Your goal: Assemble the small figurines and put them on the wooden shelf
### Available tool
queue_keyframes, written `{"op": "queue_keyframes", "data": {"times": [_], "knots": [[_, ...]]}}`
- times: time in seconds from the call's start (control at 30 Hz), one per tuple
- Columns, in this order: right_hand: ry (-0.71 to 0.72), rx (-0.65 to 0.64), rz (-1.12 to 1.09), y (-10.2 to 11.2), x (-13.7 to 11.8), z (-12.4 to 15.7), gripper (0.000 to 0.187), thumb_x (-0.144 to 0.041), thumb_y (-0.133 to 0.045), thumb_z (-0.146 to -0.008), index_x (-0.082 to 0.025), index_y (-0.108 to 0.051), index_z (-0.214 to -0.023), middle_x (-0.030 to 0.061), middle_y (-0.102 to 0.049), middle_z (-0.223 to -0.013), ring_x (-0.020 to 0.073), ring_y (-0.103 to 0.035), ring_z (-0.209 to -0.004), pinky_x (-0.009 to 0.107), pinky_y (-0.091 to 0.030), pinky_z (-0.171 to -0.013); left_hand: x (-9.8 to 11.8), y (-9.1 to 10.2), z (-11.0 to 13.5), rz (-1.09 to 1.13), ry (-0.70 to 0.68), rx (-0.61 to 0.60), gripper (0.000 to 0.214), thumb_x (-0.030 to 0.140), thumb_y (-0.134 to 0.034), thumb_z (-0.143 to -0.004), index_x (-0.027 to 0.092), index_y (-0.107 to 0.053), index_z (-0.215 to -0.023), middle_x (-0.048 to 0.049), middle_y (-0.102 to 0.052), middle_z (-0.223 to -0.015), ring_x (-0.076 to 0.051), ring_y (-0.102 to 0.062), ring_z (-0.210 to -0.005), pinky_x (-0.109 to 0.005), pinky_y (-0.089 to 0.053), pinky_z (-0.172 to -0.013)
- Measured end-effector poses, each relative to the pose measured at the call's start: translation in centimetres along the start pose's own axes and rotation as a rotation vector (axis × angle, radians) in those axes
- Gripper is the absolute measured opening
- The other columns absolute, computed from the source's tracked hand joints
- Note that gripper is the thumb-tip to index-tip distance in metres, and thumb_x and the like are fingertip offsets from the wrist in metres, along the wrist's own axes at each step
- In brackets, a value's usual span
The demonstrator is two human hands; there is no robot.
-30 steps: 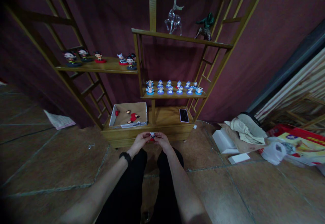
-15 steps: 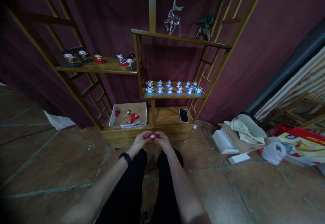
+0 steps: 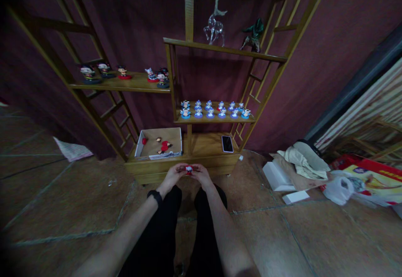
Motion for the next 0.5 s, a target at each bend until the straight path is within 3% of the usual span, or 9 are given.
{"op": "queue_keyframes", "data": {"times": [0.3,0.5], "knots": [[-0.043,-0.003,0.005,-0.29,0.06,0.07,0.036,-0.033,-0.075,-0.055,-0.018,-0.065,-0.086,0.0055,-0.068,-0.09,0.019,-0.063,-0.081,0.034,-0.049,-0.075,-0.54,0.47,-0.01,-0.033,0.077,0.046,0.031,0.022,-0.069,-0.059,0.012,-0.064,-0.089,-0.0054,-0.068,-0.075,-0.013,-0.059,-0.065,-0.021,-0.042,-0.056],[-0.052,0.002,0.015,-0.05,0.4,-0.13,0.038,-0.031,-0.075,-0.054,-0.018,-0.065,-0.088,0.0056,-0.068,-0.09,0.0181,-0.064,-0.079,0.032,-0.049,-0.073,0.03,-0.11,0.42,-0.073,0.09,-0.003,0.025,0.027,-0.067,-0.062,0.011,-0.066,-0.082,-0.0039,-0.066,-0.069,-0.011,-0.055,-0.057,-0.02,-0.037,-0.051]]}}
Point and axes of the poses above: each hand's wrist, its own z-axis away from the middle knuckle, its own y-axis out of the back of the hand, x = y × z, the point moved 9 cm from there along -z, towards the middle knuckle
